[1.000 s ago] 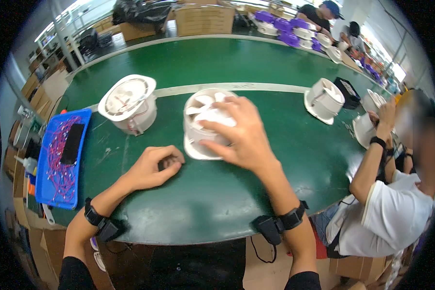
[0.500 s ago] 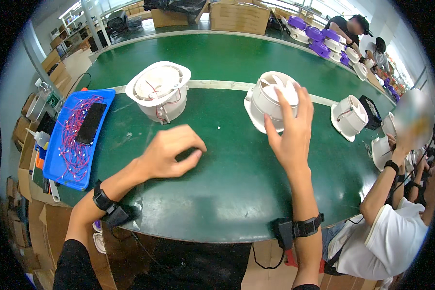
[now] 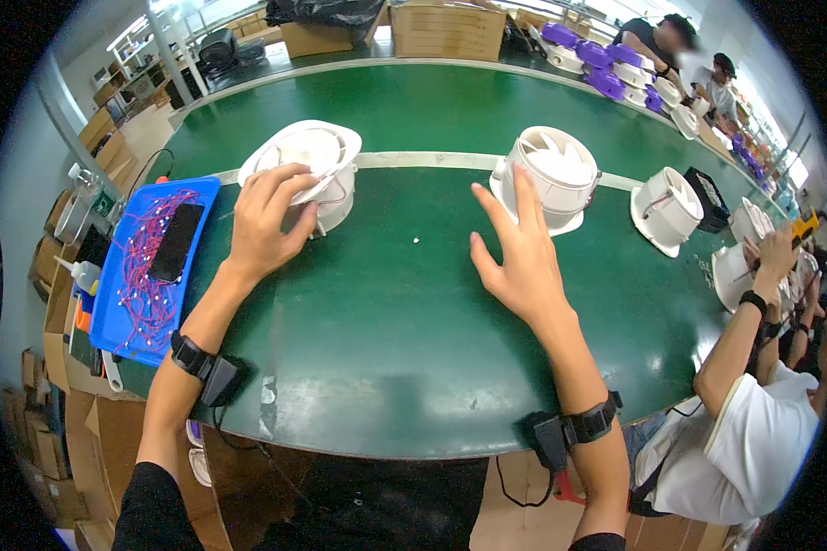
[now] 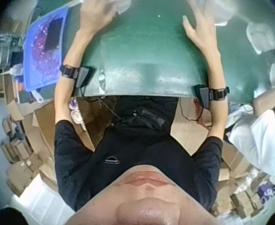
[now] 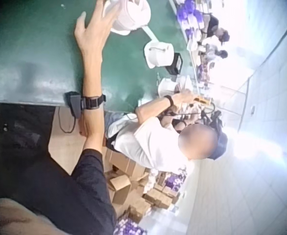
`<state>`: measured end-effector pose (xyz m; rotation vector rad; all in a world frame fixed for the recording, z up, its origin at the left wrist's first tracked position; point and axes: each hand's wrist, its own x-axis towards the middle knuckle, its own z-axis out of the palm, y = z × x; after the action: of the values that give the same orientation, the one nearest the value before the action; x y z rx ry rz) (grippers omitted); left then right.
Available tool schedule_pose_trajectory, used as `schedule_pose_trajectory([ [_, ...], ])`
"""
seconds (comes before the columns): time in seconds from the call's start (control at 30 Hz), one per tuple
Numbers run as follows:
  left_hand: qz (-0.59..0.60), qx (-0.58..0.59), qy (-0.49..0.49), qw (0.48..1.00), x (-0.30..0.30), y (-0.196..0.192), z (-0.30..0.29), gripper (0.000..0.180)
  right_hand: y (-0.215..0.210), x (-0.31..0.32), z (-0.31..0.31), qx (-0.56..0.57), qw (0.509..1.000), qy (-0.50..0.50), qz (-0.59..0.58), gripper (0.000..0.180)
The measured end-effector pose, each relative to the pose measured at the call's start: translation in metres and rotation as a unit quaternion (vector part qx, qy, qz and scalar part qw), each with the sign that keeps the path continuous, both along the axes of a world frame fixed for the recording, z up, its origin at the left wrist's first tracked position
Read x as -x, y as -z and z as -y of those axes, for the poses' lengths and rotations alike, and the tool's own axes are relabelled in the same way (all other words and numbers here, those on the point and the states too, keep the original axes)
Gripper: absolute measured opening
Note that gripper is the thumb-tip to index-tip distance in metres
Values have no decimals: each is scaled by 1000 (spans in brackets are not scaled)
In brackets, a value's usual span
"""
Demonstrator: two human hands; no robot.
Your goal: The person assembles white plastic fan units by hand at a green workbench. They pick up fan housings and motors from a cardboard box, fit the components together, and spin the blades to check for smooth operation. The person handles the units one at a time, inspecting them before placing them back on the table.
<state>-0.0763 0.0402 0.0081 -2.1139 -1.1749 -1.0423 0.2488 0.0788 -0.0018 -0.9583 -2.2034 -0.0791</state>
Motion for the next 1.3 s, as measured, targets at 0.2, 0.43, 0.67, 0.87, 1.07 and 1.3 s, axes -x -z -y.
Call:
schedule_pose_trajectory([
  [0.2,68,28,67,995,-19,2,12,34,0,4,5,206,957,-186,-79,35],
  [0.43,550,235,188,779,-64,-30,7,48,14,9,8,358,886,-246,-163,87],
  [0.67,687,435,243,530,-71,-3,-5,46,1,4,9,284,907,-278,-141,135],
  [0.87,671,448,274,523,-90,10,8,40,7,7,12,267,908,-256,-199,131],
  [1.07,439,425,239,755,-70,7,1,50,15,5,14,419,815,-228,-329,123],
  [1.3,413,415,330,741,-82,22,22,106,12,7,19,565,688,-186,-415,97],
])
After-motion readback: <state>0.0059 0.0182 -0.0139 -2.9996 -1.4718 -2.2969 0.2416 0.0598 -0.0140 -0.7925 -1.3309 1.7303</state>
